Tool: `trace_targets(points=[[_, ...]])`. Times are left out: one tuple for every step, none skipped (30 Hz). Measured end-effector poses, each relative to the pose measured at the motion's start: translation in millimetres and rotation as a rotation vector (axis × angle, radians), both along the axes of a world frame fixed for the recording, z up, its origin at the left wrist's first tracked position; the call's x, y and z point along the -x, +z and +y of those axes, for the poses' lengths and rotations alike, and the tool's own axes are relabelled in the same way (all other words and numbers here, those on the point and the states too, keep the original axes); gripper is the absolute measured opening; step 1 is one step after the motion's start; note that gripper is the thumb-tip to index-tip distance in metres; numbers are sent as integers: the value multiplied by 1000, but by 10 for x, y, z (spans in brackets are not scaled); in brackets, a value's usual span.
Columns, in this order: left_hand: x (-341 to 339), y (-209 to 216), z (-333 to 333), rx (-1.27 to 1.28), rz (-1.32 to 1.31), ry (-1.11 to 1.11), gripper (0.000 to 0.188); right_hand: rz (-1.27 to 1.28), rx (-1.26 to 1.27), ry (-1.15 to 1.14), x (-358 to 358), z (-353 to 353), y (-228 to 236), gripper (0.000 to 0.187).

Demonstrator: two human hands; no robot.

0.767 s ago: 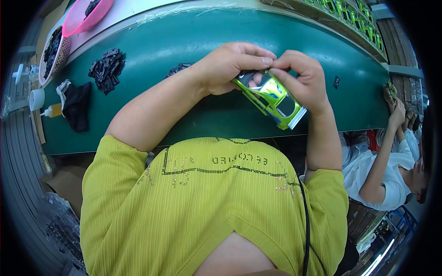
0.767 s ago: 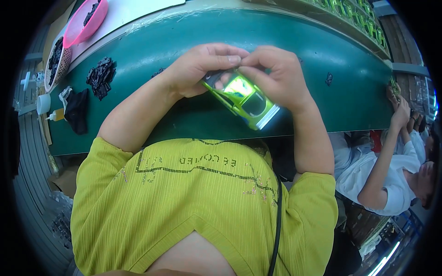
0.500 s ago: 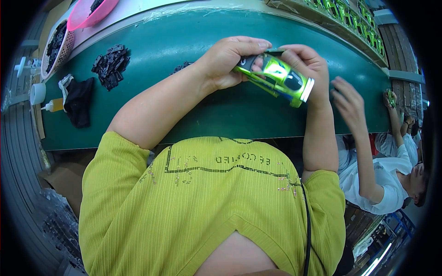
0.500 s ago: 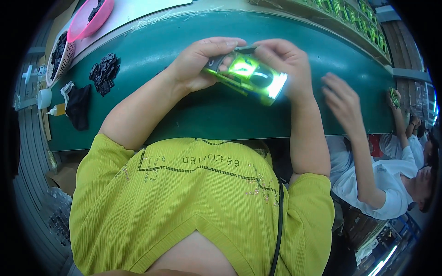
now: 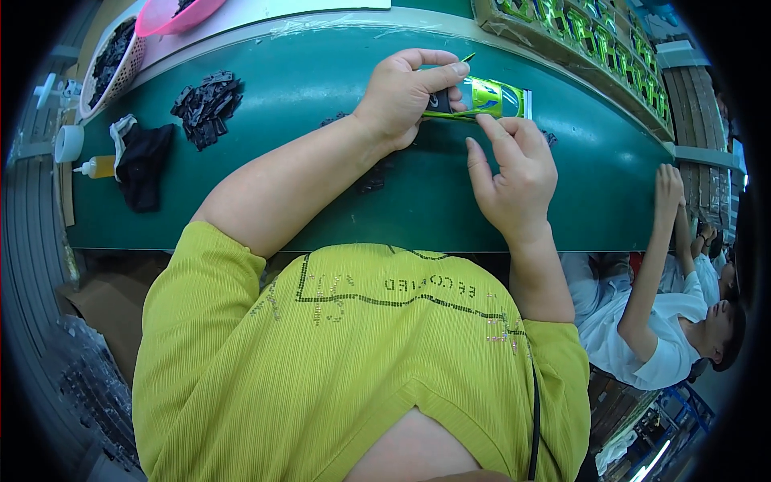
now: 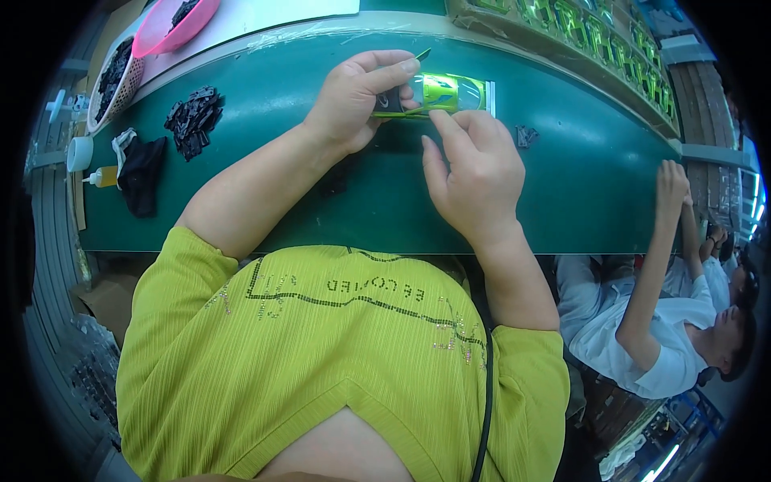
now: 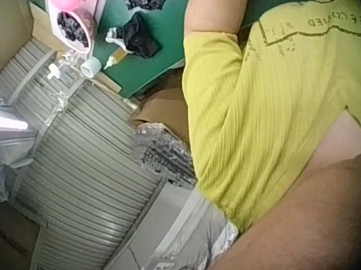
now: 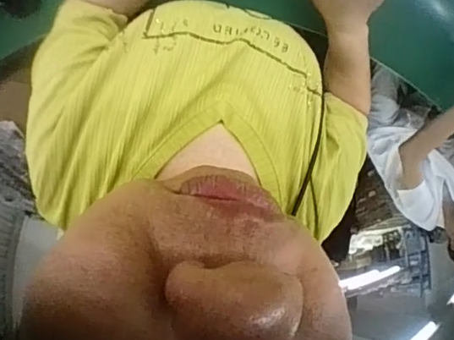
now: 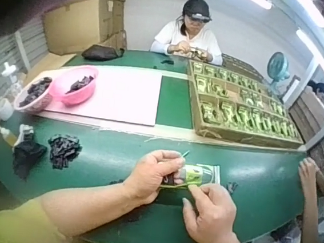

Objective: The person assembles small green toy car bodies by attaching black plastic components using an adhesive applicator.

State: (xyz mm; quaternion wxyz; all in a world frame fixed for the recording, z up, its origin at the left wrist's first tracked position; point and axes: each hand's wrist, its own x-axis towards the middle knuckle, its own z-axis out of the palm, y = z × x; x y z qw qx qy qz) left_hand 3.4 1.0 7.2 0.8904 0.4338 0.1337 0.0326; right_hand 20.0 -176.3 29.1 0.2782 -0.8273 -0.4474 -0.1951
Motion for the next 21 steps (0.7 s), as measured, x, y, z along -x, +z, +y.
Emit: trace_targets(points=[[-19,5,-8,-15,-8,39,32,-25,39,-23,0,13,-11,29],[-35,5,-10,-30,-15,78,32,9,47,-26,-6,30,-31,29],[-51,2,-3,-29,-18,81,32,6,48,-23,-6,53,-40,29],[-56,-3,10,-57,-33,101,31,84,22,-18,11,80,-47,28],[-64,-4,23,-85,-48,121,30,161,-2,-13,15,100,-49,27],[-79,4,27,-85,-50,126,30,160,-2,-8,5,118,-44,27],[-89,14,24,-89,-47,137,31,198,-22,-6,3,139,-41,25],[-97,33,31,-92,-47,149,31,233,-42,-3,-1,166,-29,23],[-91,39,45,-94,-55,156,31,225,-43,4,17,191,-12,23],[-76,24,70,-98,-44,155,31,257,-35,11,41,226,-4,21],[-101,18,75,-102,-45,150,32,277,-27,13,38,236,13,19],[-76,5,73,-109,-59,130,33,282,-35,20,58,232,5,18],[-97,-24,39,-114,-48,136,33,279,-33,20,43,204,-31,18],[-93,-47,50,-103,-67,114,33,267,-34,24,44,201,-28,17],[-93,-80,60,-94,-78,103,33,221,-8,34,33,200,-29,16],[-89,-68,60,-96,-70,99,33,199,8,29,23,206,-4,15],[-72,-30,57,-106,-88,127,34,118,19,46,-28,221,-4,14],[-75,-20,67,-135,-129,133,37,46,19,63,-98,238,35,14],[-83,-26,81,-173,-161,186,39,-17,20,79,-188,272,60,13],[-67,-1,87,-168,-159,216,39,-40,10,81,-284,294,90,13],[-73,20,100,-161,-154,245,39,-79,25,118,-406,325,125,14]])
